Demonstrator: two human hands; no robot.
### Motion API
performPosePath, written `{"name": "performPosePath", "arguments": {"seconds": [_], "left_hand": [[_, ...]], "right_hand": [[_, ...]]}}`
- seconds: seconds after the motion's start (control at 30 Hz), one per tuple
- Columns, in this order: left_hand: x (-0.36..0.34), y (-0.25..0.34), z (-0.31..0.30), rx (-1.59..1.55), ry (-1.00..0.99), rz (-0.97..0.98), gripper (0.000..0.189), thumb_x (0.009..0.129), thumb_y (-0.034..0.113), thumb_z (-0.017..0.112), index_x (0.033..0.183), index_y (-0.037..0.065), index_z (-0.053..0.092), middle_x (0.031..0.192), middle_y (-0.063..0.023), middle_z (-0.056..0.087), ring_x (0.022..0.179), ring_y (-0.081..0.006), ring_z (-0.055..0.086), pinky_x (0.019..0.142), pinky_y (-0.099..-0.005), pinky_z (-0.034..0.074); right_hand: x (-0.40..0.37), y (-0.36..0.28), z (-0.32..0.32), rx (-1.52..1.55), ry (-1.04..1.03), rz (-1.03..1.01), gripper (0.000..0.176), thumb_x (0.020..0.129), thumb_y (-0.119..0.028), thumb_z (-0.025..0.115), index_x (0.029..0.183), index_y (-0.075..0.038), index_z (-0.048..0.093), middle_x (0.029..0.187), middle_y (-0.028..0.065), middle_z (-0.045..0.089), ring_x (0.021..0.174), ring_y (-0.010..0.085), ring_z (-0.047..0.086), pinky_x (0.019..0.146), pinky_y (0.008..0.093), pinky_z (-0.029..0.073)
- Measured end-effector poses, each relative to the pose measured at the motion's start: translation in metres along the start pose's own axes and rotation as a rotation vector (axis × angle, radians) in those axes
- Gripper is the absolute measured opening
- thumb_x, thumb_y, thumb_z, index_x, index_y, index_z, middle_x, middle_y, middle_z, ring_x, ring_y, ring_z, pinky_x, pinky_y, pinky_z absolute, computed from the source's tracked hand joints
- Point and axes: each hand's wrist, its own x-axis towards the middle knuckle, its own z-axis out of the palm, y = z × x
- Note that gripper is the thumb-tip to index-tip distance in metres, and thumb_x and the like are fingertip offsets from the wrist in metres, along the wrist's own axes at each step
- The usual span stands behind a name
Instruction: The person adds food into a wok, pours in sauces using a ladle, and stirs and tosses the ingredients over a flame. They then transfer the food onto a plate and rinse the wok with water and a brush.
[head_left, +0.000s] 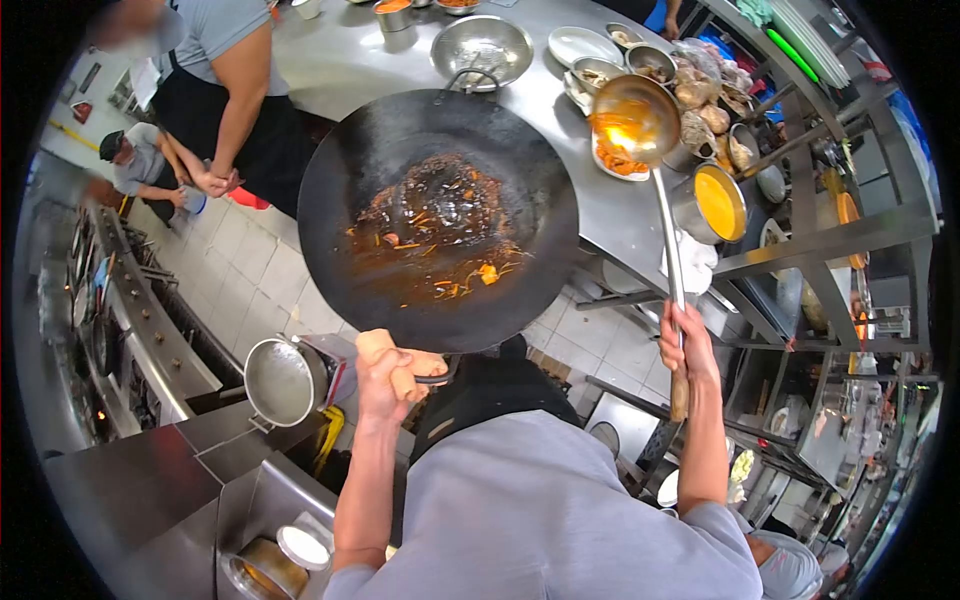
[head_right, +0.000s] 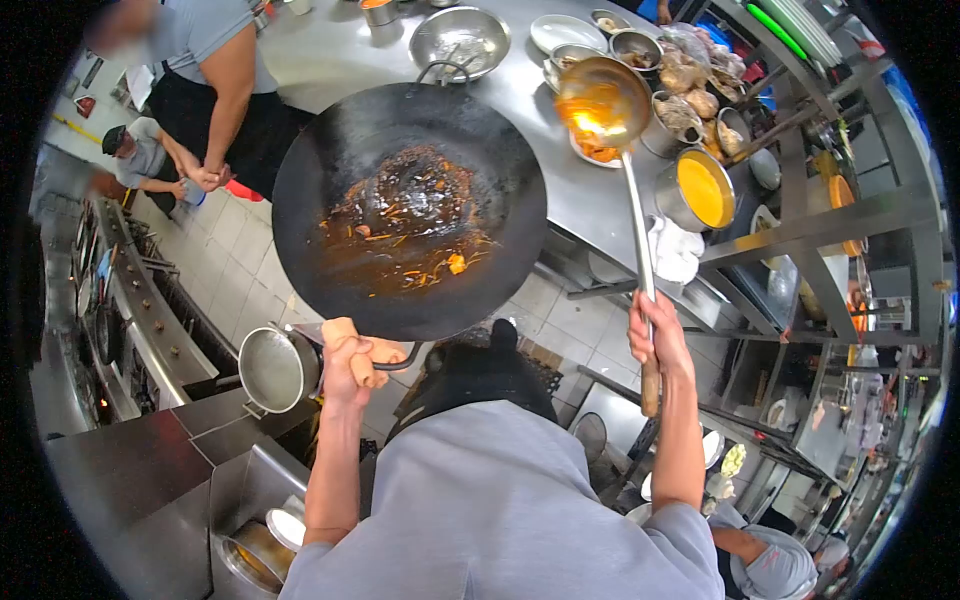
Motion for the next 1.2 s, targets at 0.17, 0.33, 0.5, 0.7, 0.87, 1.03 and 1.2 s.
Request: {"name": "performPosePath", "arguments": {"seconds": [0.17, 0.33, 0.5, 0.7, 0.87, 1.03, 1.2], "left_hand": [[0.009, -0.009, -0.016, 0.018, -0.038, 0.083, 0.017, 0.069, -0.002, 0.054, 0.08, 0.006, 0.042, 0.066, -0.0149, 0.058, 0.048, -0.0241, 0.06, 0.037, -0.0333, 0.048], [0.003, 0.006, -0.006, 0.106, -0.065, 0.13, 0.017, 0.07, -0.003, 0.055, 0.079, 0.006, 0.044, 0.067, -0.0099, 0.055, 0.053, -0.0219, 0.062, 0.041, -0.0323, 0.05], [-0.003, 0.006, -0.008, 0.009, -0.028, 0.066, 0.018, 0.07, -0.003, 0.055, 0.081, 0.005, 0.043, 0.067, -0.0128, 0.056, 0.052, -0.0253, 0.063, 0.035, -0.0342, 0.05], [-0.008, 0.008, -0.024, 0.052, -0.034, 0.064, 0.022, 0.07, -0.002, 0.054, 0.087, 0.002, 0.043, 0.067, -0.0136, 0.057, 0.051, -0.0259, 0.063, 0.036, -0.0346, 0.051], [-0.017, 0.009, -0.032, -0.005, -0.074, 0.054, 0.02, 0.071, -0.002, 0.054, 0.087, 0.002, 0.043, 0.069, -0.0151, 0.058, 0.055, -0.0264, 0.065, 0.037, -0.034, 0.052], [-0.018, 0.013, -0.042, 0.058, -0.065, 0.0, 0.018, 0.072, -0.003, 0.054, 0.088, 0.001, 0.045, 0.073, -0.0182, 0.061, 0.057, -0.0265, 0.066, 0.039, -0.0329, 0.053], [-0.018, 0.003, -0.051, 0.003, -0.036, 0.088, 0.017, 0.073, -0.004, 0.054, 0.088, 0.0, 0.046, 0.074, -0.0131, 0.059, 0.058, -0.0268, 0.067, 0.04, -0.0322, 0.054]], "right_hand": [[0.038, -0.004, 0.048, -0.543, -0.043, 0.004, 0.032, 0.098, -0.039, 0.049, 0.093, -0.008, 0.045, 0.058, -0.0001, 0.041, 0.038, 0.0103, 0.037, 0.035, 0.026, 0.032], [0.057, 0.001, 0.092, -1.393, -0.175, -0.611, 0.031, 0.096, -0.029, 0.052, 0.099, 0.0, 0.042, 0.06, 0.025, 0.051, 0.057, 0.0457, 0.054, 0.056, 0.0523, 0.042], [-0.02, -0.027, 0.09, -1.666, -0.25, -0.457, 0.028, 0.096, -0.025, 0.052, 0.1, 0.0, 0.041, 0.06, 0.0249, 0.054, 0.064, 0.0482, 0.055, 0.057, 0.055, 0.042], [0.003, 0.005, 0.098, -1.576, -0.102, -0.563, 0.029, 0.095, -0.023, 0.053, 0.104, 0.001, 0.042, 0.059, 0.0249, 0.055, 0.061, 0.0462, 0.057, 0.055, 0.0545, 0.044], [-0.057, 0.004, 0.089, -1.642, -0.187, -0.404, 0.028, 0.095, -0.023, 0.053, 0.104, 0.001, 0.042, 0.063, 0.0268, 0.056, 0.064, 0.0489, 0.055, 0.059, 0.0562, 0.043], [-0.025, 0.035, 0.12, -1.607, -0.127, -0.433, 0.03, 0.095, -0.024, 0.053, 0.104, 0.001, 0.039, 0.065, 0.0257, 0.057, 0.067, 0.0482, 0.056, 0.061, 0.0552, 0.044], [-0.099, 0.026, 0.103, -1.636, -0.17, -0.345, 0.026, 0.095, -0.023, 0.052, 0.097, 0.0, 0.039, 0.063, 0.0265, 0.055, 0.066, 0.0484, 0.056, 0.059, 0.0547, 0.042]]}}
